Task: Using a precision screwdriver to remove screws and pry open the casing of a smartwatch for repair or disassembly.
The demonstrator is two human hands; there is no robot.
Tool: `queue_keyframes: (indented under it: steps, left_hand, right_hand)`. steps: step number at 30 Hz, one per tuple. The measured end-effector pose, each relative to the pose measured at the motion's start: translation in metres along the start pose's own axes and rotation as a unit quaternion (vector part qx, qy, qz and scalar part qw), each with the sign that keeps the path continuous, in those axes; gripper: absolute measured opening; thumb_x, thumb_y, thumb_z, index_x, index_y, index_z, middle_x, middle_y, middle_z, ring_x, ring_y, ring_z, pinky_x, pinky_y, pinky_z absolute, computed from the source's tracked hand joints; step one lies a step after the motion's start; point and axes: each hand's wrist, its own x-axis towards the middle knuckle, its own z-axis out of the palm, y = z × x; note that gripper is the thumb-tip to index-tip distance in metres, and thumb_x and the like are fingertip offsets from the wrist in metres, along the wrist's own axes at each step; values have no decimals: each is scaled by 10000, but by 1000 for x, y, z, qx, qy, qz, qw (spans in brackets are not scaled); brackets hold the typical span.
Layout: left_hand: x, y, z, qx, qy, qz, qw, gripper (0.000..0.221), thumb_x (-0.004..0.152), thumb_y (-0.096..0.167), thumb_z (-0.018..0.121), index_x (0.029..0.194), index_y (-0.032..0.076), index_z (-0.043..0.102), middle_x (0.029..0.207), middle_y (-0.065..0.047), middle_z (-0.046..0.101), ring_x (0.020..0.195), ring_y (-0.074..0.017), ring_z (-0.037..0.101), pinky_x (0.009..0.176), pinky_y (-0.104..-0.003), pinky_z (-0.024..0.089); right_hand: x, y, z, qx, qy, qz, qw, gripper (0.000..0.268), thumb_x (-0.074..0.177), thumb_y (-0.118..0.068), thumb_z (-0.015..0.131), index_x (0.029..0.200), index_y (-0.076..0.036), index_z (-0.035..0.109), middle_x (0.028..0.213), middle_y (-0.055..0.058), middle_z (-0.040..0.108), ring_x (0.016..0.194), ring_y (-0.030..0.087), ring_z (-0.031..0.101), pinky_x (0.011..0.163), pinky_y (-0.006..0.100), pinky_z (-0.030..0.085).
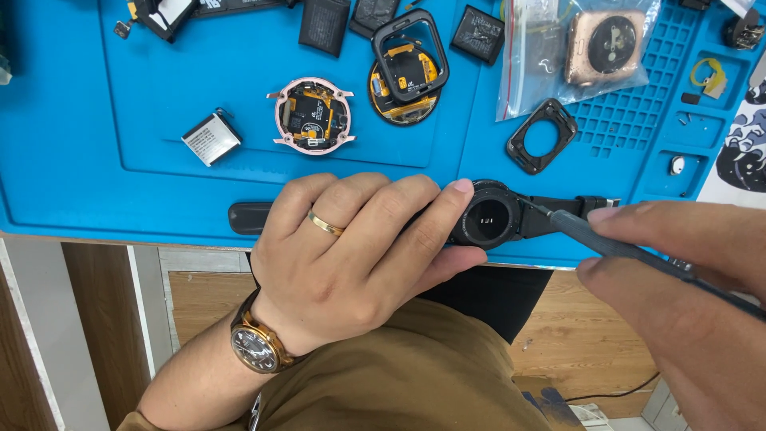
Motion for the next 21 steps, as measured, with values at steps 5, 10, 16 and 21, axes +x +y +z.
queue_keyframes:
  steps: [5, 10, 16, 21]
  left_hand:
    - [-1, 0, 1, 5, -2, 0, 1000, 399, 1096, 555, 608, 1232, 195, 716, 1048, 40, 723, 824, -153, 661, 690, -321, 455]
    - [1, -1, 1, 1, 13, 0, 1000, 379, 1095, 532, 591, 1189, 194, 736, 1020, 41, 725, 805, -148, 661, 674, -310, 451]
    - [0, 0, 3, 5, 10, -2, 1000, 380, 1095, 538, 587, 1199, 200, 727, 1014, 50, 722, 799, -143, 664, 681, -315, 445]
    - [1, 0, 2, 1, 7, -4, 1000, 379, 1097, 530, 587, 1186, 195, 741, 1024, 43, 723, 808, -149, 659, 688, -314, 453]
  right_hand:
    - [-3, 30, 2, 4, -2, 13, 1000, 578, 725, -136, 766, 1299, -199, 734, 1351, 29, 685, 1134, 193, 688, 841, 368, 562]
    - [-15, 100, 2, -63, -42, -174, 982, 665, 662, -231, 783, 1321, -283, 711, 1407, -6, 666, 1209, 155, 679, 975, 333, 530]
    - [-19, 72, -4, -76, -12, -243, 967, 662, 679, -246, 743, 1338, -254, 681, 1421, 28, 651, 1266, 198, 636, 1017, 372, 494]
    - [-16, 75, 0, -71, -32, -220, 972, 686, 677, -270, 756, 1358, -294, 681, 1430, 1, 650, 1277, 191, 627, 1003, 378, 505]
